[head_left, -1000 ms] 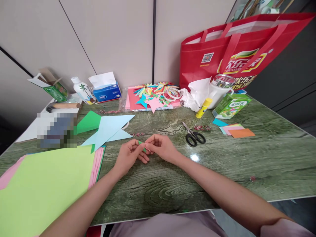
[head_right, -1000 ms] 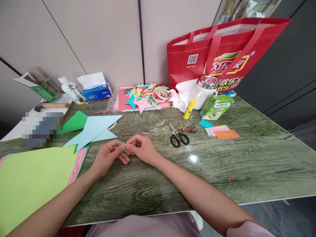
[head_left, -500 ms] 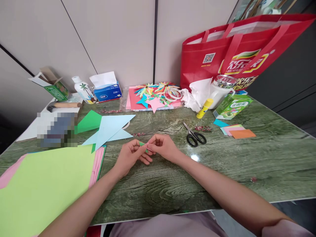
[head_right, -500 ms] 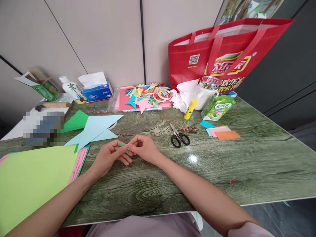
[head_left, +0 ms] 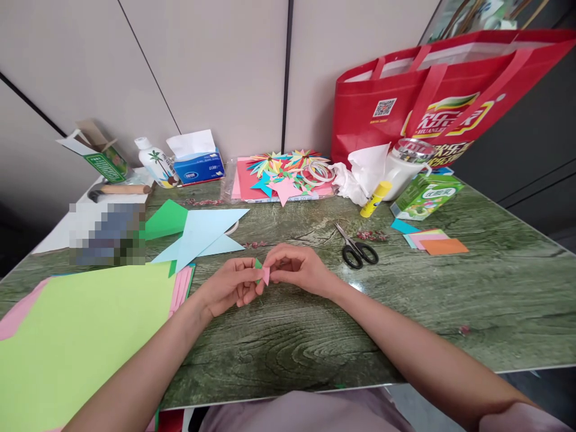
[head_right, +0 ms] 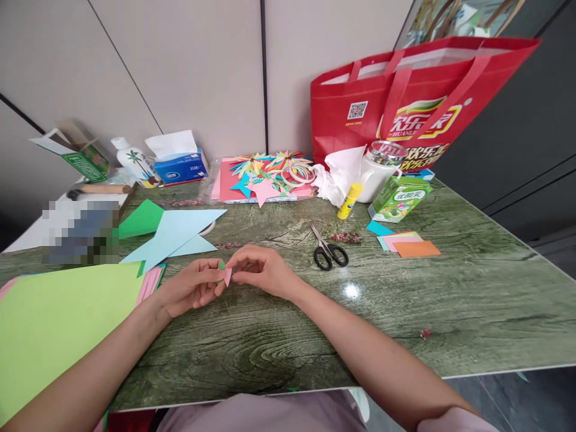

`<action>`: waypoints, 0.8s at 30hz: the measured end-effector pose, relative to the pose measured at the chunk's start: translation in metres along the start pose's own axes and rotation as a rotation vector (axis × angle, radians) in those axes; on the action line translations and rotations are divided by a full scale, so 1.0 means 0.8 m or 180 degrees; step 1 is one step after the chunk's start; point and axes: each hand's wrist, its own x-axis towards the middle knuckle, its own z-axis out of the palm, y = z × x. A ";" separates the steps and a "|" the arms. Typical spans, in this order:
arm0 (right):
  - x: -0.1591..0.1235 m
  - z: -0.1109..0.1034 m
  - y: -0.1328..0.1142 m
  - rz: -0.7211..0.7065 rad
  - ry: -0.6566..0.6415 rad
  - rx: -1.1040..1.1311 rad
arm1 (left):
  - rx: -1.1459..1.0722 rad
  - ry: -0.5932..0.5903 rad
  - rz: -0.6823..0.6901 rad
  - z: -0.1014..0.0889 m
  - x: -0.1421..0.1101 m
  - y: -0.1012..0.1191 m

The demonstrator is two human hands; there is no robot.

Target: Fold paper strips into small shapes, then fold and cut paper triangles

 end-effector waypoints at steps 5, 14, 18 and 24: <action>0.001 -0.001 0.003 -0.0276 0.0078 -0.0384 | 0.0045 -0.0166 -0.0060 0.001 -0.001 -0.001; 0.003 -0.005 0.006 -0.0165 0.0243 -0.0397 | 0.0077 -0.0136 0.0314 0.002 0.000 -0.004; 0.002 -0.005 0.008 -0.0065 0.0214 -0.0280 | 0.0244 -0.0019 0.0391 0.008 0.000 -0.003; 0.003 -0.003 0.010 0.0104 0.0277 -0.0167 | 0.0416 -0.0032 0.0556 0.010 -0.001 -0.004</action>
